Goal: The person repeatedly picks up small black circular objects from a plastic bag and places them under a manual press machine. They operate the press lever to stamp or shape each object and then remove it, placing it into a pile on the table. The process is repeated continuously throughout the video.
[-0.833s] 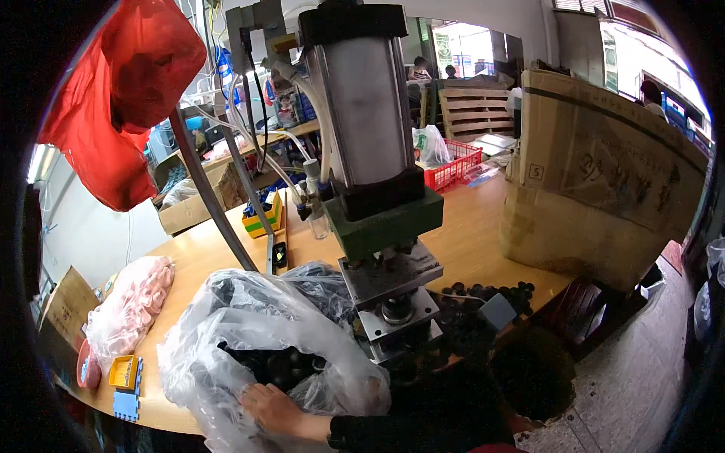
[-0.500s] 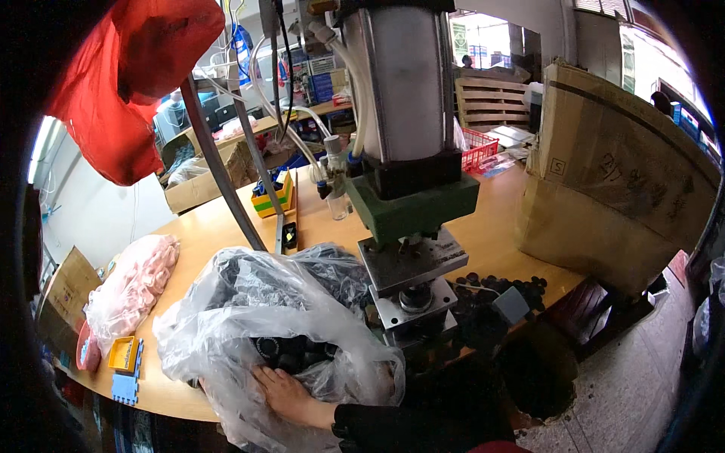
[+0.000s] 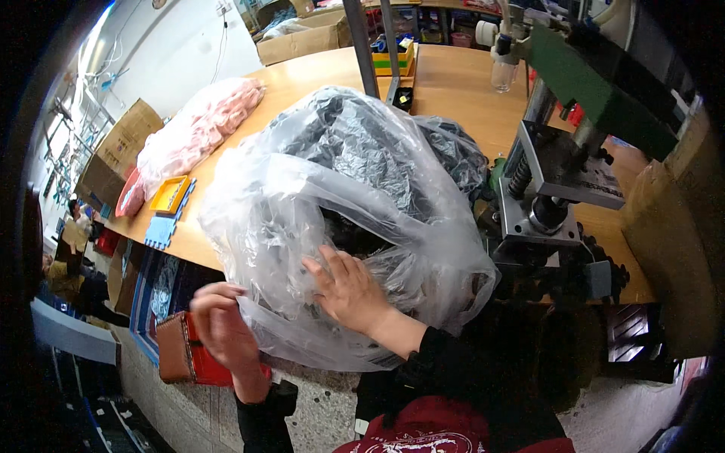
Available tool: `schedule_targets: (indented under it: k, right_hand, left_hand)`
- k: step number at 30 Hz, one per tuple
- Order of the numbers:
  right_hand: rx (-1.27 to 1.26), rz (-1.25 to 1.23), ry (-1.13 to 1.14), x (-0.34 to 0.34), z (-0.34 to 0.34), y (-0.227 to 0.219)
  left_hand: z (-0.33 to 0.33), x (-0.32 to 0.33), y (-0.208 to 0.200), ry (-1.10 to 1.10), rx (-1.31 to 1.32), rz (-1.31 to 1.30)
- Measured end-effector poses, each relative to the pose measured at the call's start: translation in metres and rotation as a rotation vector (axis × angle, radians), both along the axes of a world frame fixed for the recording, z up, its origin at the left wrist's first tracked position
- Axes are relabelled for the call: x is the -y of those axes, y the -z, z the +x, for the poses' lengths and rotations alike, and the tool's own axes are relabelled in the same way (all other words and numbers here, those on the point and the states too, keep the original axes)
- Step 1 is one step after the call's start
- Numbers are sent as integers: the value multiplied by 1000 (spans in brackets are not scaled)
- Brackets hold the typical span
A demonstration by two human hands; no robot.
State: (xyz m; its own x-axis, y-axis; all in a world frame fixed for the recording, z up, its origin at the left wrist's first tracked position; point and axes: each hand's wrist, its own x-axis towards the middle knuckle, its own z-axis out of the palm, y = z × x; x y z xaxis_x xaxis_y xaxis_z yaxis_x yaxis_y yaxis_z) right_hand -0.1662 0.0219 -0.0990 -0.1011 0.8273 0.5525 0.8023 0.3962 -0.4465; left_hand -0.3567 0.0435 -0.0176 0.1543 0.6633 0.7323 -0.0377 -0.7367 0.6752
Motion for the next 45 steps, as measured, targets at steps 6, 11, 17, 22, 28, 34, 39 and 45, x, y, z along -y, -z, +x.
schedule_targets:
  k: [6, 11, 17, 22, 28, 34, 39, 45]
  right_hand:
    - [144, -159, -292, 31, 39, 5]
    - [-39, -209, -12, 45, 102, -57]
    - [-454, -16, 497, 39, 173, -62]
    - [-420, -252, 32, 95, 139, -61]
    - [-383, -257, -61, 174, 147, -37]
    - [-607, -55, 585, 220, 199, -41]
    - [-162, 263, 785, 168, 254, -65]
    - [-152, 259, 766, 120, 258, -61]
  left_hand:
    - [85, -23, 41, 143, -722, 169]
    - [114, -66, 47, -13, -807, 189]
    - [154, -70, 36, -34, -1119, 370]
    - [147, -67, 45, -57, -1264, 503]
    - [124, -59, 26, 127, -767, -175]
    - [148, 40, -18, 810, 106, -1270]
    - [196, 83, -34, 796, -205, -1109]
    - [217, 103, -32, 690, -169, -764]
